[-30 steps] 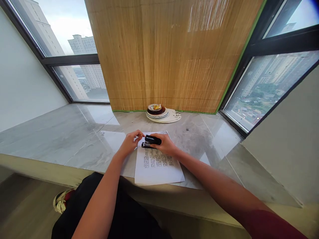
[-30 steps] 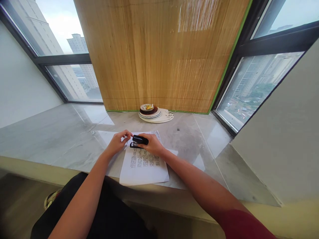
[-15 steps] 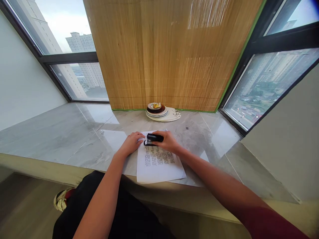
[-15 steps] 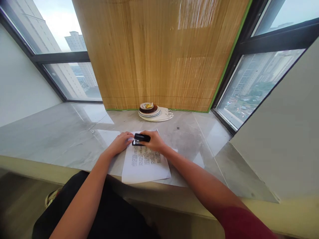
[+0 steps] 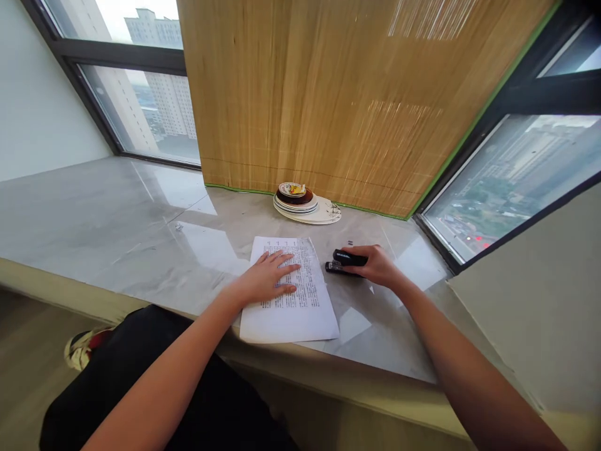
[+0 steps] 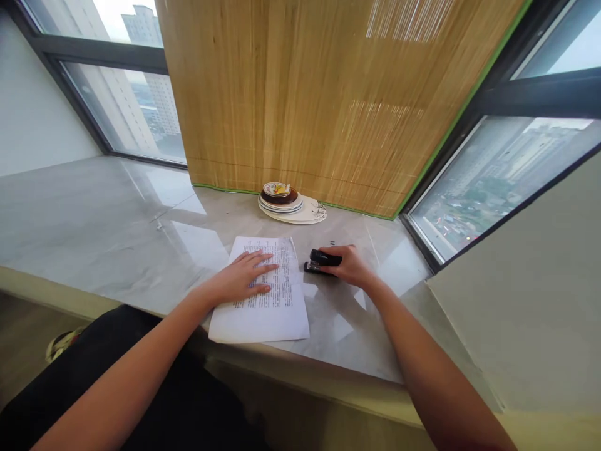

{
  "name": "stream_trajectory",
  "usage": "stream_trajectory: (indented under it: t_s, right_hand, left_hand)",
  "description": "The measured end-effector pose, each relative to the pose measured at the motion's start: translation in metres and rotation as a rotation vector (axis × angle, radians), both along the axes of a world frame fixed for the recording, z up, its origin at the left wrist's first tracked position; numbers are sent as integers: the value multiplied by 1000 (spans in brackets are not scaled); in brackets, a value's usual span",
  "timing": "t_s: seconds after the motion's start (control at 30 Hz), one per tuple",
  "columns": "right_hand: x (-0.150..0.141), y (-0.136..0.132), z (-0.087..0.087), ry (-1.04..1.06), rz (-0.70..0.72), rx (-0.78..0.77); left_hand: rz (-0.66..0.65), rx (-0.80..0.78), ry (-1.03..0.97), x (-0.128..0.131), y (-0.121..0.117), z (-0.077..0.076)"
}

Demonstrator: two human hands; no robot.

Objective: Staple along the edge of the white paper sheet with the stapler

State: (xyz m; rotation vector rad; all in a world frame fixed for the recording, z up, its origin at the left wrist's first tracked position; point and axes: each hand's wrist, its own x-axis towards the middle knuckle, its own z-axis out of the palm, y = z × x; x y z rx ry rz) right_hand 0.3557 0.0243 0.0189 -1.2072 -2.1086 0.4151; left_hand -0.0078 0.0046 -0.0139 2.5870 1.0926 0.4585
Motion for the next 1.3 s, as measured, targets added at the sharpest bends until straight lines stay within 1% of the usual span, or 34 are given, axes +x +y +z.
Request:
stream_trajectory:
  t_s: [0.07,0.13,0.23,0.37,0.43,0.5,0.63,0.7,0.8,0.9,0.97,1.03,1.13,1.17,1.23,1.3]
  right_hand:
    - [2,-1,0,-16,122,-84]
    - [-2,-4,3,-28,239,-150]
    - [-14,-14,9,-35,354,-219]
    - [-27,-26,16,-48,452,-221]
    - [-28,-28,20,-49,500,-207]
    - [-27,-28,23,-49,577,-235]
    - [-28,-30,26,-89,782,-342]
    - [-34,-34,25,-94,819,-331]
    - [-46,-39,21,-88,758,-223]
    - [-54,-40,16,-82,613,-94]
    - [-53,-37,13,-76,513,-43]
    - [-48,-33,10,-80,441,-18]
    - [-36,-25,9,-103,394,-11]
    - [-32,-23,10,-108,383,-14]
    - [-26,-22,12,-115,369,-25]
    - [-24,-22,15,-114,372,-38]
  left_hand:
    - [13,5,27,0,0,-1]
    - [23,13,40,-1,1,0]
    - [26,12,71,0,1,2]
    - [41,13,158,3,-5,11]
    - [41,24,191,4,-7,16]
    - [52,29,218,4,-8,19]
    - [122,29,264,5,-8,22]
    - [129,22,274,6,-8,21]
    - [113,8,262,7,-9,20]
    - [84,-2,234,6,-9,20]
    - [45,-4,192,4,-9,22]
    - [-77,-12,119,2,-10,26]
    - [-359,-94,10,1,-12,34]
    - [-425,-125,7,1,-12,36]
    - [-476,-151,56,1,-14,37]
    - [-481,-134,133,2,-15,36]
